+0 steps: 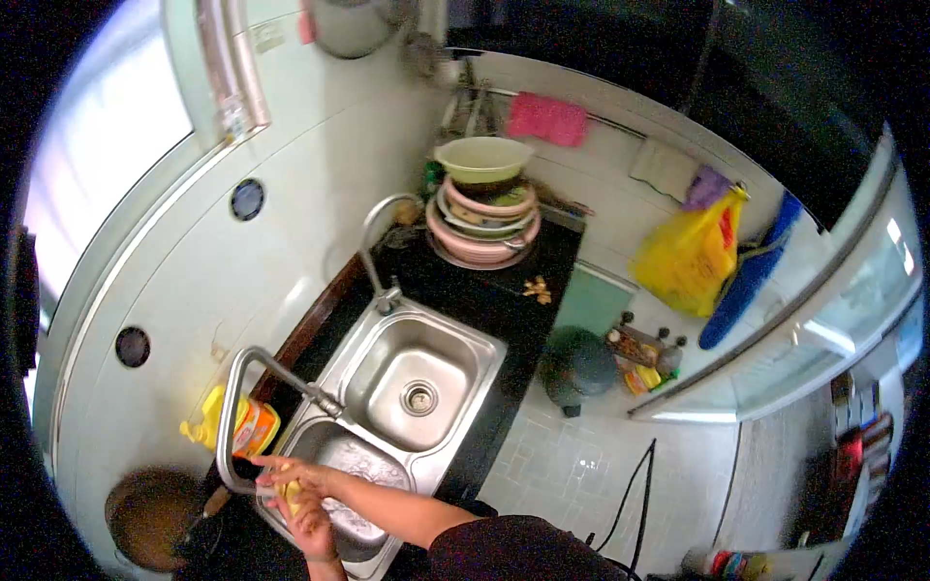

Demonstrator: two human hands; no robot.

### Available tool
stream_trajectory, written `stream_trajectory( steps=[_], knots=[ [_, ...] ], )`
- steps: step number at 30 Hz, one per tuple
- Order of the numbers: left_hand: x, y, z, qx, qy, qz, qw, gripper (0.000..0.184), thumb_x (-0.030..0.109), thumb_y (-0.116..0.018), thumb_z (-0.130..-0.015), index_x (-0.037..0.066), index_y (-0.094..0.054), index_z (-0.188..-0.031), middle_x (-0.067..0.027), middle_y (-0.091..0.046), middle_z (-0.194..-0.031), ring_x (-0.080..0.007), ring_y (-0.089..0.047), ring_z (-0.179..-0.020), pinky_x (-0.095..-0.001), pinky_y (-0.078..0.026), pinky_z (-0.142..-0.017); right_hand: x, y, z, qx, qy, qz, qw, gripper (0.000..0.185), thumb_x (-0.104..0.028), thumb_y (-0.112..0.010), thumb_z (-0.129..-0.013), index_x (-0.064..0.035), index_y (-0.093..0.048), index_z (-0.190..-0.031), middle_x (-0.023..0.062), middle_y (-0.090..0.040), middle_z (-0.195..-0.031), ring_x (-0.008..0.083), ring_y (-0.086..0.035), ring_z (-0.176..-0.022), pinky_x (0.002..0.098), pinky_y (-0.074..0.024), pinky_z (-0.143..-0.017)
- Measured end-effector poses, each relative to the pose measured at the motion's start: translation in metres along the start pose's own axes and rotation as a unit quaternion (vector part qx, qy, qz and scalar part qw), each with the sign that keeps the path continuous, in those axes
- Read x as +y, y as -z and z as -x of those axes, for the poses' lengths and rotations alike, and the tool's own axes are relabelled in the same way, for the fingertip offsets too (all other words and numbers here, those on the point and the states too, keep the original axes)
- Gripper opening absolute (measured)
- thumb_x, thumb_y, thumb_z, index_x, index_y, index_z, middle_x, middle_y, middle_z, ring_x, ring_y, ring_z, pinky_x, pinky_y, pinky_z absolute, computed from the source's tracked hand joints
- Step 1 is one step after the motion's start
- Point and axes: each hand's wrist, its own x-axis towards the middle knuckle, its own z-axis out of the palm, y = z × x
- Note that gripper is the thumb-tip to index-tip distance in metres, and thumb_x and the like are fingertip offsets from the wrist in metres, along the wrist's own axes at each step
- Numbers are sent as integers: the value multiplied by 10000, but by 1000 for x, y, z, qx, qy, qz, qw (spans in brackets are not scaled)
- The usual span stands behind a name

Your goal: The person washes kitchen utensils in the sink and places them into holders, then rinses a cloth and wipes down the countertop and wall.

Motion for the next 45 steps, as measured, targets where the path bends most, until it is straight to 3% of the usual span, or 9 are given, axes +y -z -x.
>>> stream_trajectory(
  steps=[10, 14, 20, 24, 26, 36, 38, 43, 45],
  knots=[
    [57, 6, -3, 273, -90, -673, 682, 134, 166, -552, -836, 99, -498, -939, 4, -453, -615, -95, -431, -450, -211, -334, -358, 45, 48, -82, 106, 84, 556, 820, 393, -351, -506, -866, -32, -537, -639, 31, -425, -419, 171, -460, -413, 314, -381, -429],
    [137, 68, -31, 73, -327, -899, 282, 270, 255, -599, -810, 60, -502, -970, -53, -554, -737, -168, -557, -612, -284, -452, -502, 54, 37, -80, 251, 75, 473, 842, 388, -338, -516, -848, -20, -507, -626, 77, -485, -481, 214, -500, -470, 359, -397, -487],
    [93, 54, -35, 57, -494, -847, 189, 372, 341, -615, -793, 18, -520, -953, -90, -584, -843, -200, -582, -706, -322, -470, -603, 39, 22, -42, 333, 120, 559, 750, 251, -261, -592, -800, -23, -544, -860, 109, -570, -721, 242, -557, -686, 348, -445, -626],
    [43, -9, -11, 310, -239, -740, 547, 415, 363, -494, -862, -13, -457, -1035, -70, -521, -725, -125, -498, -575, -219, -371, -422, 23, 54, -41, 75, 122, 609, 780, 440, -245, -578, -834, -95, -429, -1220, 120, -496, -1145, 197, -484, -1041, 289, -406, -857],
    [47, -11, -2, 43, -1, -333, 942, 450, 385, -470, -871, -28, -444, -1047, -55, -484, -731, -98, -447, -535, -196, -307, -373, 1, 26, -20, 53, -24, 296, 954, 515, -204, -573, -840, -124, -375, -1308, 92, -483, -1167, 176, -463, -1069, 288, -409, -864],
    [28, -31, 20, 11, 188, -232, 954, 349, 221, -591, -841, -55, -525, -1044, -129, -599, -954, -273, -543, -654, -378, -464, -597, 1, -4, -33, 21, -48, 368, 928, 380, -187, -652, -773, -28, -553, -1104, 40, -587, -686, 127, -563, -589, 264, -469, -524],
    [35, -29, 20, 226, -4, -644, 731, 204, 234, -580, -830, 118, -464, -952, 23, -363, -571, -76, -332, -403, -180, -243, -327, 12, 13, -55, 25, -141, 263, 954, 319, -262, -623, -809, 7, -591, -978, 44, -585, -665, 124, -540, -520, 273, -435, -464],
    [51, 4, 2, 296, -112, -644, 696, 241, 281, -605, -816, 147, -514, -994, 27, -486, -668, -120, -448, -485, -234, -356, -390, 56, -6, -60, 273, 293, 275, 874, 387, -342, -605, -808, -56, -527, -558, -4, -473, -529, 106, -418, -473, 304, -356, -447],
    [71, 37, -19, 136, -348, -890, 262, 181, 205, -612, -785, 110, -515, -904, 17, -472, -596, -133, -500, -507, -266, -407, -439, 69, 34, -65, 299, 225, 311, 874, 385, -341, -614, -796, -53, -524, -558, -4, -462, -522, 101, -406, -490, 303, -349, -456]
  ],
)
